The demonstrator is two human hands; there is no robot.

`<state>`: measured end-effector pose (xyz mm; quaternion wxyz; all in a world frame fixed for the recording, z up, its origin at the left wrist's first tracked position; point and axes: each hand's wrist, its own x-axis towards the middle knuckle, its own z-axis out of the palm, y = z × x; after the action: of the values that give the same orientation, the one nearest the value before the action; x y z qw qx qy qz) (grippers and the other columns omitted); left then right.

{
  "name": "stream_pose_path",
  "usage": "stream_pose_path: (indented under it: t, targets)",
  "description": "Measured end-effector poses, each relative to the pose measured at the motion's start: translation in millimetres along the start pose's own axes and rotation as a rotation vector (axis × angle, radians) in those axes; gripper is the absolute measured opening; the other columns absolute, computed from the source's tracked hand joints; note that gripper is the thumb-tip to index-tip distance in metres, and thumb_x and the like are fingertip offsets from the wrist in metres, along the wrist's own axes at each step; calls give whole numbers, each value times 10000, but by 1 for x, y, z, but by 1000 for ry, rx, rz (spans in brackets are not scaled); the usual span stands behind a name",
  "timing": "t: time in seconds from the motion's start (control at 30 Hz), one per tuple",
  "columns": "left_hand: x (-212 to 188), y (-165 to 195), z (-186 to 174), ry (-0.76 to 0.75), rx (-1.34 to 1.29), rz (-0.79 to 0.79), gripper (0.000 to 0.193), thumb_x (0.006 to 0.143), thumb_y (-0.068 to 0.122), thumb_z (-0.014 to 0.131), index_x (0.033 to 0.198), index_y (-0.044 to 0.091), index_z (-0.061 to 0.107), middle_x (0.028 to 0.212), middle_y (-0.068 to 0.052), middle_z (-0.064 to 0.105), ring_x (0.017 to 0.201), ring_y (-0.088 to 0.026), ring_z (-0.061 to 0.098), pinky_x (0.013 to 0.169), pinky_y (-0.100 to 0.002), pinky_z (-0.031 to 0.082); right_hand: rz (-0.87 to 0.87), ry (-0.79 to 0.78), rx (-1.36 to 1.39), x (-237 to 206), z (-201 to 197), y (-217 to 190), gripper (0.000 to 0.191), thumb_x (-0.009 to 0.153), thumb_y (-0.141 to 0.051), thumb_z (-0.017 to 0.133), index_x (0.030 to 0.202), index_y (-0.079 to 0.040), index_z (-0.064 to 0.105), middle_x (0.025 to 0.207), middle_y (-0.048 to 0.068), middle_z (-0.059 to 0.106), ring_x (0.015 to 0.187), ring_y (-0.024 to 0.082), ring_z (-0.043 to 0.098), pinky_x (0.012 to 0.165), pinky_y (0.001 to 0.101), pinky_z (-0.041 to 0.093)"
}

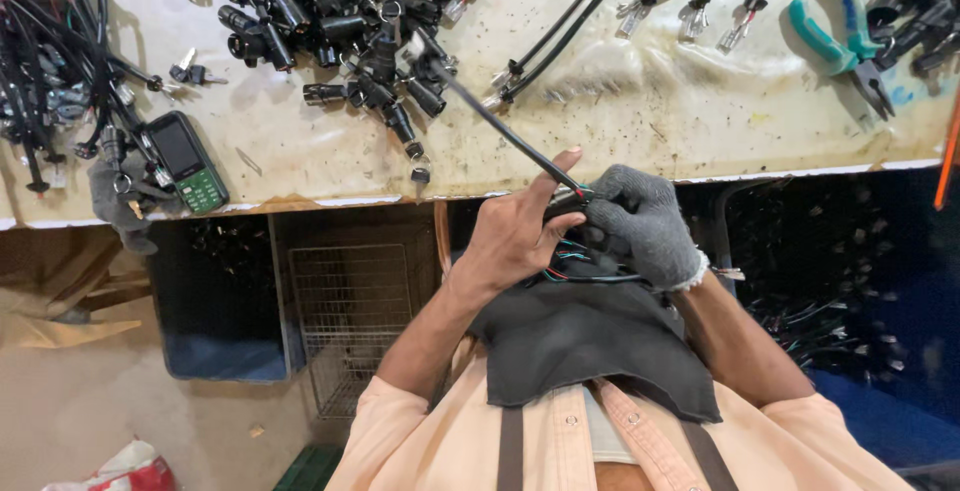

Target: The person assembles wire harnesses by inserting black cylindrical connectors into wire ends and securing them with pliers. They repeatedly pick up wires and connectors, align them, and crimp the connections, placing finished units on the table.

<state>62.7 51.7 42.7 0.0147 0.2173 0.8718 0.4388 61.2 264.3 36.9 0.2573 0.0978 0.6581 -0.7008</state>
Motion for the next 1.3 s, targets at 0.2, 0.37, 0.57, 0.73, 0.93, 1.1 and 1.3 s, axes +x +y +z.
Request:
stream_pose_path:
  t: [0.2,0.37,0.57,0.73,0.93,1.1,1.3]
  targets:
    - [3,5,-11,-17,-90,72,847,958,269,766,1635,181,264,1035,-129,735,842,-349,696,706,-409,537,48,-164,62,10,-12,-5,155,885,-153,747,876,-31,651,677,47,653,541,77,551,454,236,421]
    - [-8,-2,4,-302,265,139,776,903,63,685,1595,214,368,932,-131,679,770,-309,695,623,-414,531,-698,-438,-647,27,-29,-50,179,869,-108,668,1025,-23,688,845,91,746,723,146,690,663,342,559]
    - [-46,-18,19,-237,512,61,514,805,134,678,1314,145,606,950,-120,652,880,-295,671,694,-405,512,-1064,308,-1478,78,-49,-119,153,1046,-92,743,1165,-43,660,972,162,699,789,276,695,616,355,547]
    - [-66,-20,7,-276,300,-58,344,892,290,726,1203,146,708,844,-106,679,775,-304,666,692,-452,509,-1283,401,-1753,162,-57,-130,473,772,47,653,1238,-35,675,1078,169,634,942,325,680,768,398,598]
    - [-52,-27,-30,264,359,-188,368,987,284,663,1316,122,642,1120,-136,716,920,-311,711,768,-401,571,-1174,363,-1589,159,-60,-126,166,977,92,678,1109,11,616,1155,199,628,869,327,678,768,390,580]
    - [-13,-77,-59,599,588,-429,583,975,312,717,1452,44,517,1155,-197,655,1003,-387,663,816,-463,546,-853,376,-1512,67,-49,-74,259,997,-165,866,1021,-38,641,962,136,674,672,201,642,527,317,498]
    - [5,-104,-57,723,470,-210,366,1043,207,666,1392,135,582,1199,-126,708,1109,-313,674,974,-398,540,-864,536,-1262,19,-25,-14,195,952,-130,868,1039,-90,698,967,107,661,792,300,660,689,408,520]
